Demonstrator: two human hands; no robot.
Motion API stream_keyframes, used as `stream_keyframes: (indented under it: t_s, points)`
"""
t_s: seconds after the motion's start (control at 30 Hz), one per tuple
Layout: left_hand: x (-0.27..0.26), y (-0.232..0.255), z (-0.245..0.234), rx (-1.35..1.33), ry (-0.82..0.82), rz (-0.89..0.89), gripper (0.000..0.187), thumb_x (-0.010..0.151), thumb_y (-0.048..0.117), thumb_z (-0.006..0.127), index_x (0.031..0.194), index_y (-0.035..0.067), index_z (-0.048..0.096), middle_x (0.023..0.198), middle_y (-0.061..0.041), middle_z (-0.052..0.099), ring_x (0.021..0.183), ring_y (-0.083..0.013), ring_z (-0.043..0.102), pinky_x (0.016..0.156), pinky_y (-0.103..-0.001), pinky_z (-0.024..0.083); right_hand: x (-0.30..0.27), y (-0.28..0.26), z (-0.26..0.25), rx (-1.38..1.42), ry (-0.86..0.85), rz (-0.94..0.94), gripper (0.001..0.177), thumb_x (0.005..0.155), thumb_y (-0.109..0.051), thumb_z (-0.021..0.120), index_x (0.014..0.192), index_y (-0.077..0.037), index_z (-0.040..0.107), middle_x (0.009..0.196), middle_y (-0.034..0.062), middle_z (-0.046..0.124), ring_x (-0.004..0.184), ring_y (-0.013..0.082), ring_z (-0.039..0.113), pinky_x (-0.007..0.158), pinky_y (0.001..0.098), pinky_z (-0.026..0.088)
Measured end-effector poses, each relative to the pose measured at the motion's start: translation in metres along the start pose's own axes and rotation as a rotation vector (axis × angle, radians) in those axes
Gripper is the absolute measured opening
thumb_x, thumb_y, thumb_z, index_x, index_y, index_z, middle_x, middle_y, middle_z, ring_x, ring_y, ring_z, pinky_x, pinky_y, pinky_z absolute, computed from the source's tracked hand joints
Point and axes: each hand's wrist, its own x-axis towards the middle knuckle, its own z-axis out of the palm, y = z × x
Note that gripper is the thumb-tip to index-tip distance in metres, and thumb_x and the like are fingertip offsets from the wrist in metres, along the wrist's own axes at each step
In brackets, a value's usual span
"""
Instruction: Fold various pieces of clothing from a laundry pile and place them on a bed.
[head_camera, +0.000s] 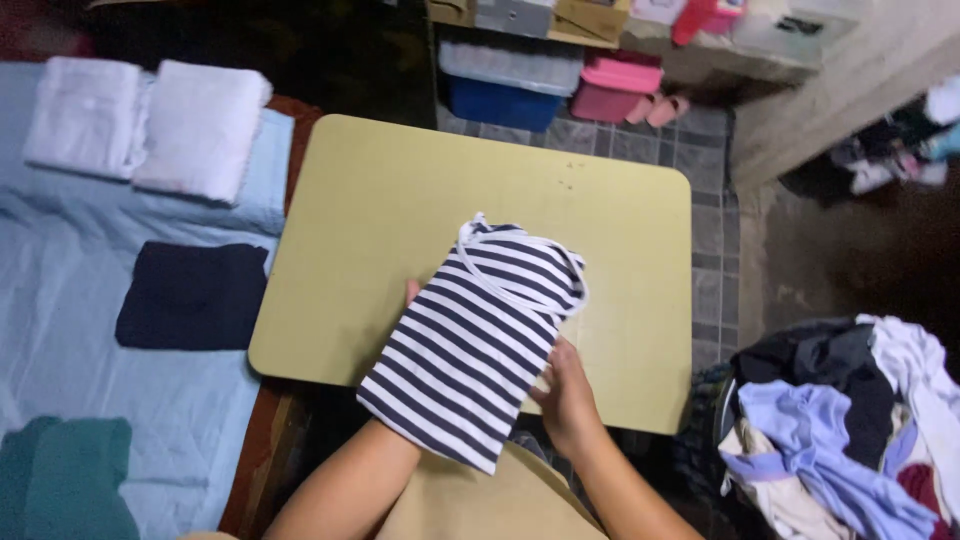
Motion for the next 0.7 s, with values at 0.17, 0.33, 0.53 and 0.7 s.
stream_keyframes:
  t_s: [0.17, 0.33, 0.53, 0.7]
  points:
    - [-0.042, 0.019, -0.002, -0.013, -0.028, 0.117, 0.074, 0.091, 0.049, 0.052, 0.148, 0.002, 0.046, 0.142, -0.018, 0.060, 0.130, -0.0306, 0.058, 0.115, -0.045, 0.042, 0.026, -0.031, 0.047, 0.560, -0.291, 0.355, 0.076, 0.092, -0.062, 0.050, 0.143, -0.006, 0.052, 0.141, 0.0152, 0.061, 0.125, 0.0303, 0.061, 0.103, 0.0476, 0.050]
    - [-0.094, 0.059, -0.017, -0.027, -0.056, 0.237, 0.070, 0.090, 0.042, 0.060, 0.144, -0.001, 0.050, 0.137, -0.019, 0.065, 0.125, -0.0306, 0.064, 0.113, -0.045, 0.046, 0.042, -0.030, 0.114, 0.421, -0.277, 0.394, 0.066, 0.096, -0.049, 0.058, 0.141, -0.001, 0.054, 0.143, 0.0183, 0.060, 0.125, 0.0307, 0.062, 0.105, 0.0469, 0.051]
    - [-0.190, 0.150, -0.118, 0.191, 0.224, 0.282, 0.058, 0.094, 0.027, 0.067, 0.141, -0.005, 0.054, 0.128, -0.019, 0.069, 0.113, -0.0284, 0.068, 0.102, -0.043, 0.054, 0.050, -0.001, 0.222, 0.116, -0.237, 0.448, 0.050, 0.095, -0.027, 0.063, 0.139, -0.004, 0.055, 0.134, 0.0150, 0.066, 0.115, 0.0278, 0.067, 0.098, 0.0447, 0.056]
    - [-0.256, 0.236, -0.189, 0.721, 0.563, 0.271, 0.060, 0.082, 0.008, 0.072, 0.140, 0.002, 0.057, 0.126, -0.011, 0.070, 0.112, -0.0215, 0.068, 0.100, -0.038, 0.055, 0.078, 0.068, 0.316, -0.180, -0.420, 0.436, 0.046, 0.087, 0.003, 0.061, 0.132, -0.005, 0.055, 0.120, 0.0115, 0.068, 0.101, 0.0231, 0.068, 0.088, 0.0403, 0.058]
